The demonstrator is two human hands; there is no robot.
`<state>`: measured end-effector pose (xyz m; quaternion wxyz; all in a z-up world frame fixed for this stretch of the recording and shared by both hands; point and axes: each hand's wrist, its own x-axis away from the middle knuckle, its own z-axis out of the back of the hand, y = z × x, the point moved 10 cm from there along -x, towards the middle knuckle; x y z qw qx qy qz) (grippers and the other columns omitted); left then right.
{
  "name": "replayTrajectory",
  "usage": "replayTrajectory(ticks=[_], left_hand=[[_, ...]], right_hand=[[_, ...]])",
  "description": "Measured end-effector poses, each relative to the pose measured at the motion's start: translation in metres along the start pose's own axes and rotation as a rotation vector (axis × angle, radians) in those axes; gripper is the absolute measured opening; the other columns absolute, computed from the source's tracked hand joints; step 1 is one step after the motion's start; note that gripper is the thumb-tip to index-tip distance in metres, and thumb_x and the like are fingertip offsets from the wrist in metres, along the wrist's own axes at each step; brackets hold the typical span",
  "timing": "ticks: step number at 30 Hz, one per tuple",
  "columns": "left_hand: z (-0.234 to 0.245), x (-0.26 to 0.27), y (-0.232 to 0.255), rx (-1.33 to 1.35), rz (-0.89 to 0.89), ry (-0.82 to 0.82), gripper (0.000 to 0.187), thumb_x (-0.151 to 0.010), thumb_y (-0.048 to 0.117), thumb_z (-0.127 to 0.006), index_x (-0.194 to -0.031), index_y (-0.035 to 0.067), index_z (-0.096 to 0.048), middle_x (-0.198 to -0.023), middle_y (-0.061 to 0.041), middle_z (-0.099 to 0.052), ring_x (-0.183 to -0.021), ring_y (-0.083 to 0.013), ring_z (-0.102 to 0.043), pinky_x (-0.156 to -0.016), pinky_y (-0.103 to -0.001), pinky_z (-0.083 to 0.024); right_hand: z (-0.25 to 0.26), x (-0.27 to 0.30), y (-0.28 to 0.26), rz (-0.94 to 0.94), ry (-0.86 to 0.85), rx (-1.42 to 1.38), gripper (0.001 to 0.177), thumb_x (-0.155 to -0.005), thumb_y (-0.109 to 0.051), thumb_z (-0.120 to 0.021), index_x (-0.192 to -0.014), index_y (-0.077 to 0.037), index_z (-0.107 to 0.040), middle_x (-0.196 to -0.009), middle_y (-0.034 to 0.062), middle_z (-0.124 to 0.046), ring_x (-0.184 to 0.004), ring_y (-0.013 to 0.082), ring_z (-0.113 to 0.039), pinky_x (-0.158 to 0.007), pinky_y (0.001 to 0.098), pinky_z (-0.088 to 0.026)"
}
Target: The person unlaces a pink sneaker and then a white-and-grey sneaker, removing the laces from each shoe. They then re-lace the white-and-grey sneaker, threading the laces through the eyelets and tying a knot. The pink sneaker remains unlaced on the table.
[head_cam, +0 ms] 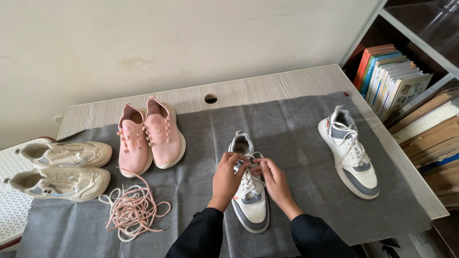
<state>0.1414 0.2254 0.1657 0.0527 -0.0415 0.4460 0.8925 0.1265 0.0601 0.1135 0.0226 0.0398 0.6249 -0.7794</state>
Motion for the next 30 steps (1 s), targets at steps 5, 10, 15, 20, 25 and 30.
replayTrajectory(ticks=[5, 10, 15, 20, 25, 30], left_hand=[[0.002, -0.001, 0.008, 0.043, -0.036, -0.027, 0.036, -0.086, 0.03, -0.078, -0.119, 0.02, -0.07, -0.123, -0.006, -0.064, -0.099, -0.0239, -0.072, -0.078, -0.038, -0.058], [-0.007, -0.002, 0.008, -0.006, -0.032, -0.04, 0.046, -0.082, 0.034, -0.081, -0.122, 0.018, -0.068, -0.119, -0.006, -0.066, -0.096, -0.0249, -0.071, -0.076, -0.039, -0.058], [-0.03, -0.008, -0.032, 0.331, 0.158, -0.02, 0.035, -0.087, 0.029, -0.075, -0.116, 0.011, -0.07, -0.11, -0.001, -0.074, -0.083, -0.0182, -0.075, -0.071, -0.032, -0.059], [-0.047, -0.02, -0.065, 0.629, 0.215, -0.043, 0.024, -0.098, 0.025, -0.066, -0.113, 0.006, -0.07, -0.101, -0.003, -0.074, -0.083, -0.0107, -0.07, -0.073, -0.026, -0.057], [-0.053, -0.02, -0.075, 0.662, 0.25, -0.095, 0.02, -0.101, 0.02, -0.061, -0.115, 0.008, -0.068, -0.102, -0.001, -0.072, -0.081, -0.009, -0.066, -0.075, -0.025, -0.056], [-0.05, -0.016, -0.07, 0.659, 0.18, -0.058, 0.018, -0.102, 0.015, -0.06, -0.115, 0.006, -0.067, -0.102, -0.001, -0.07, -0.085, -0.0072, -0.067, -0.078, -0.025, -0.058]], right_hand=[[0.01, -0.013, -0.014, 0.004, 0.063, 0.172, 0.031, -0.103, -0.023, -0.053, -0.128, -0.01, -0.068, -0.112, 0.008, -0.08, -0.098, 0.0171, -0.078, -0.083, 0.0312, -0.059], [0.007, -0.029, -0.041, 0.128, -0.015, 0.324, 0.032, -0.103, -0.016, -0.052, -0.131, -0.012, -0.068, -0.121, 0.0094, -0.075, -0.109, 0.0233, -0.072, -0.09, 0.0355, -0.056], [-0.001, -0.041, -0.048, 0.19, -0.048, 0.275, 0.031, -0.105, -0.016, -0.049, -0.13, -0.012, -0.065, -0.124, 0.0088, -0.074, -0.11, 0.0226, -0.071, -0.091, 0.0363, -0.056], [0.009, -0.031, -0.037, 0.208, 0.096, 0.301, 0.021, -0.102, -0.017, -0.053, -0.12, -0.008, -0.059, -0.119, 0.0123, -0.067, -0.103, 0.0234, -0.07, -0.082, 0.0366, -0.057], [0.02, -0.01, -0.002, -0.011, 0.22, 0.406, 0.014, -0.106, -0.017, -0.053, -0.115, -0.009, -0.059, -0.109, 0.0083, -0.068, -0.091, 0.0239, -0.07, -0.079, 0.0363, -0.056], [0.008, -0.002, 0.01, -0.018, 0.123, 0.311, 0.018, -0.097, -0.011, -0.059, -0.115, -0.01, -0.059, -0.108, 0.0034, -0.072, -0.102, 0.0204, -0.073, -0.083, 0.0332, -0.057]])
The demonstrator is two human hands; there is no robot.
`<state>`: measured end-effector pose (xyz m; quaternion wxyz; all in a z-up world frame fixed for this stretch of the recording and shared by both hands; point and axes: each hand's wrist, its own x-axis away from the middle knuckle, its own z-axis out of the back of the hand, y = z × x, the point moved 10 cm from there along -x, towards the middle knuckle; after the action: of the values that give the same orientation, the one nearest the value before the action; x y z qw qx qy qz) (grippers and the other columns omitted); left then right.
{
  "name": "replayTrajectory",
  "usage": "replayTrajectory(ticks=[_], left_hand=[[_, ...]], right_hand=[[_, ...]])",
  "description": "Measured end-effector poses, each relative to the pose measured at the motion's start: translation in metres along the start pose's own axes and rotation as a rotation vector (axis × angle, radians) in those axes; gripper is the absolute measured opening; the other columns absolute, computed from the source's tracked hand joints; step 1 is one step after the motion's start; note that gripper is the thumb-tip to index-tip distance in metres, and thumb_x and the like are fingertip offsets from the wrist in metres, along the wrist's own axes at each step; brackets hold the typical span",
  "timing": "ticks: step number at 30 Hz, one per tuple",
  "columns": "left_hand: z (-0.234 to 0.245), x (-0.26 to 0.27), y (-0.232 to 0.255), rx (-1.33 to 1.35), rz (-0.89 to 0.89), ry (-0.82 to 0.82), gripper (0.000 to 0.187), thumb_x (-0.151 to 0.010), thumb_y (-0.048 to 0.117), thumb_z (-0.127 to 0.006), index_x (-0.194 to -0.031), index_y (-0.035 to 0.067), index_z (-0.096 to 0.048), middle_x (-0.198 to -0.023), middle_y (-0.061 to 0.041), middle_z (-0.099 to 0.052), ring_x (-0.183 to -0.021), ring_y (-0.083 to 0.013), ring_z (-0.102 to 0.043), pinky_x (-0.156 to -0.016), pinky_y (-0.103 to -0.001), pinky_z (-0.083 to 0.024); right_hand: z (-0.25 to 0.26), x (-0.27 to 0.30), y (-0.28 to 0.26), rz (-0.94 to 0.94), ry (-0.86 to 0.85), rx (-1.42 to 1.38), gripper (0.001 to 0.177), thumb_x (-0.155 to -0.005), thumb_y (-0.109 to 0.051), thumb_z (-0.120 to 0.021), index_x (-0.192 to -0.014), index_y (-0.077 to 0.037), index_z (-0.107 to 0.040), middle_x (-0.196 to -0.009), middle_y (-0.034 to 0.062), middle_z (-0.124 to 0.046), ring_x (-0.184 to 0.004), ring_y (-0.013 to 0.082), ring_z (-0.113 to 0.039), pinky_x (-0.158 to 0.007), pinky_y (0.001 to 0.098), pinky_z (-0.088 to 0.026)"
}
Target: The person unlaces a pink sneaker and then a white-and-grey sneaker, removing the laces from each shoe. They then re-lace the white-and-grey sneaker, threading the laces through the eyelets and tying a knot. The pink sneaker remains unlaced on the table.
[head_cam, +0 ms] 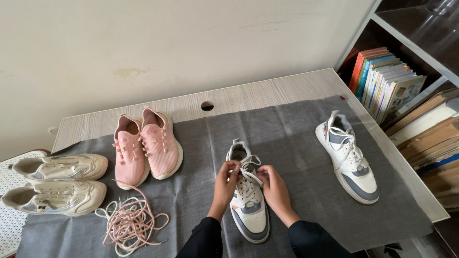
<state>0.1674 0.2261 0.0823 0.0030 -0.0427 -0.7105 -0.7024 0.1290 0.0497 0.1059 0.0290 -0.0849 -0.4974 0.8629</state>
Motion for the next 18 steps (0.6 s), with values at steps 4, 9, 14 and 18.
replayTrajectory(ticks=[4, 9, 14, 18], left_hand=[[-0.002, 0.005, -0.001, 0.017, 0.005, -0.039, 0.02, -0.104, 0.01, -0.055, -0.122, 0.008, -0.065, -0.109, -0.004, -0.069, -0.088, -0.0091, -0.065, -0.081, -0.028, -0.056], [-0.005, 0.01, 0.01, -0.153, -0.042, -0.085, 0.032, -0.094, -0.003, -0.059, -0.124, 0.009, -0.061, -0.119, -0.005, -0.07, -0.091, -0.0137, -0.068, -0.082, -0.032, -0.06], [-0.009, 0.014, 0.026, -0.218, -0.123, -0.076, 0.033, -0.092, -0.006, -0.06, -0.122, 0.007, -0.06, -0.118, -0.007, -0.07, -0.092, -0.0162, -0.069, -0.083, -0.033, -0.059], [-0.011, 0.015, 0.028, -0.202, -0.097, -0.098, 0.033, -0.092, -0.006, -0.06, -0.122, 0.007, -0.06, -0.115, -0.007, -0.068, -0.091, -0.016, -0.069, -0.084, -0.033, -0.059]], right_hand=[[-0.006, 0.003, -0.021, 0.199, -0.026, 0.039, 0.02, -0.09, -0.005, -0.066, -0.11, -0.007, -0.063, -0.108, 0.0075, -0.066, -0.105, 0.0261, -0.067, -0.087, 0.0367, -0.054], [-0.013, 0.002, -0.011, 0.077, -0.062, 0.064, 0.017, -0.091, -0.01, -0.071, -0.106, -0.008, -0.063, -0.102, 0.0047, -0.07, -0.099, 0.0237, -0.068, -0.084, 0.0362, -0.055], [-0.002, 0.009, -0.013, 0.084, -0.017, 0.116, 0.018, -0.091, -0.01, -0.066, -0.109, -0.012, -0.065, -0.1, 0.0019, -0.072, -0.095, 0.0205, -0.067, -0.076, 0.0351, -0.056], [0.014, 0.013, -0.029, 0.168, 0.037, 0.289, 0.014, -0.094, -0.016, -0.065, -0.106, -0.014, -0.072, -0.095, -0.0027, -0.074, -0.088, 0.0212, -0.064, -0.073, 0.0355, -0.054]])
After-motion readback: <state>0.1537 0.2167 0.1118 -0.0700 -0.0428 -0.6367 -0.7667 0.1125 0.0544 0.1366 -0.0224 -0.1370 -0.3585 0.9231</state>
